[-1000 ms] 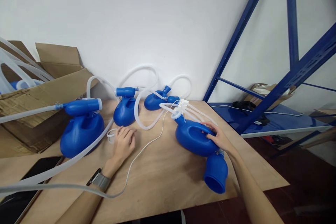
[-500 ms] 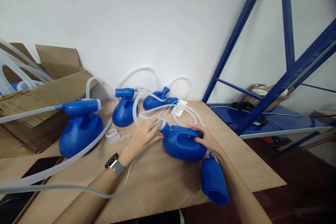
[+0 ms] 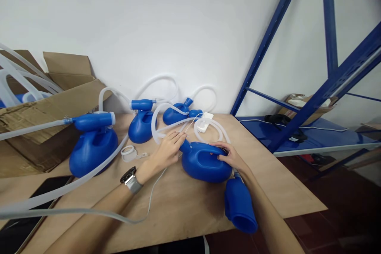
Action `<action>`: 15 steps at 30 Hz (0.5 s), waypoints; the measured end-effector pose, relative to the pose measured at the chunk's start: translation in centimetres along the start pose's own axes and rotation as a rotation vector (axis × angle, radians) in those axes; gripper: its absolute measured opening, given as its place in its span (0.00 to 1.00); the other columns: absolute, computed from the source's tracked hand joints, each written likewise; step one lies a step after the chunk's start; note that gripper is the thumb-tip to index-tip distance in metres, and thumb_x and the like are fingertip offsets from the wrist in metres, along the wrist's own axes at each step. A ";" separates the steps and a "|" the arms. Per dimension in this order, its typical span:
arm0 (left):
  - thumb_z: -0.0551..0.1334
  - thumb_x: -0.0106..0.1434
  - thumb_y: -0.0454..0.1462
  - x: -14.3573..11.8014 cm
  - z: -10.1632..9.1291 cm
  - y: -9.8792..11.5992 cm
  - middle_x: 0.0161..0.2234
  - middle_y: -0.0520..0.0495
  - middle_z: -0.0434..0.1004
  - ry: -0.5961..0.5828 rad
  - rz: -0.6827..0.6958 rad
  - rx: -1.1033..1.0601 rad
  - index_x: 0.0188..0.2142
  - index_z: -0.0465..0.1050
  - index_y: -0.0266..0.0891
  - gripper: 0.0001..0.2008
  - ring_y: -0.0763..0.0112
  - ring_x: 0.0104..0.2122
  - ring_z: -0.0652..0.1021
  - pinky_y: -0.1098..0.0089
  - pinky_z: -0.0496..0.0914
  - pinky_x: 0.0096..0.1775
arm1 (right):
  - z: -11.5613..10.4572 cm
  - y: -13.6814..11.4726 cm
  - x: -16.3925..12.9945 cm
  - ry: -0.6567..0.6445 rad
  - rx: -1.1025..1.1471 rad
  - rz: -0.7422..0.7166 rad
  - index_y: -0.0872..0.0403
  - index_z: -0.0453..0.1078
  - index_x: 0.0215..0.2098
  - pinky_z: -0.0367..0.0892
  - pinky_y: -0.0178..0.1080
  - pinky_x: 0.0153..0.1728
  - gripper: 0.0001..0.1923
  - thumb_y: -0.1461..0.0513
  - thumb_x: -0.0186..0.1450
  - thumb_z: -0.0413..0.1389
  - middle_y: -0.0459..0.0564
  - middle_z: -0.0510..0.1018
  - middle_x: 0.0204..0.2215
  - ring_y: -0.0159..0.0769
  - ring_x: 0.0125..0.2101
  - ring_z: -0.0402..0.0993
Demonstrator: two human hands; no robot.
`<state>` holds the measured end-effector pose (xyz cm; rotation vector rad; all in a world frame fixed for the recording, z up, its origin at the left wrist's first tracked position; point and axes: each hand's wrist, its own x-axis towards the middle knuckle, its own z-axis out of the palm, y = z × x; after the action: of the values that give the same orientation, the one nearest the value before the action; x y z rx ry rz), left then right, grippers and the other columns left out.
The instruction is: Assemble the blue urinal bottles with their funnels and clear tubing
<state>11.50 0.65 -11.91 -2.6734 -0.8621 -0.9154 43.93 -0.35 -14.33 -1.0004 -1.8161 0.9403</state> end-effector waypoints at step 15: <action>0.53 0.58 0.20 0.0 -2.3 -1.4 0.62 0.37 0.73 -0.126 0.023 -0.119 0.67 0.61 0.41 0.37 0.56 0.61 0.75 0.53 0.72 0.60 | 0.1 -0.2 0.1 0.007 0.005 -0.018 0.49 0.81 0.49 0.78 0.50 0.50 0.26 0.65 0.51 0.61 0.51 0.84 0.51 0.51 0.47 0.83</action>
<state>9.54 0.95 -10.14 -2.8631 -0.8240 -0.8252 43.73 -0.40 -14.15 -0.9821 -1.8132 0.9289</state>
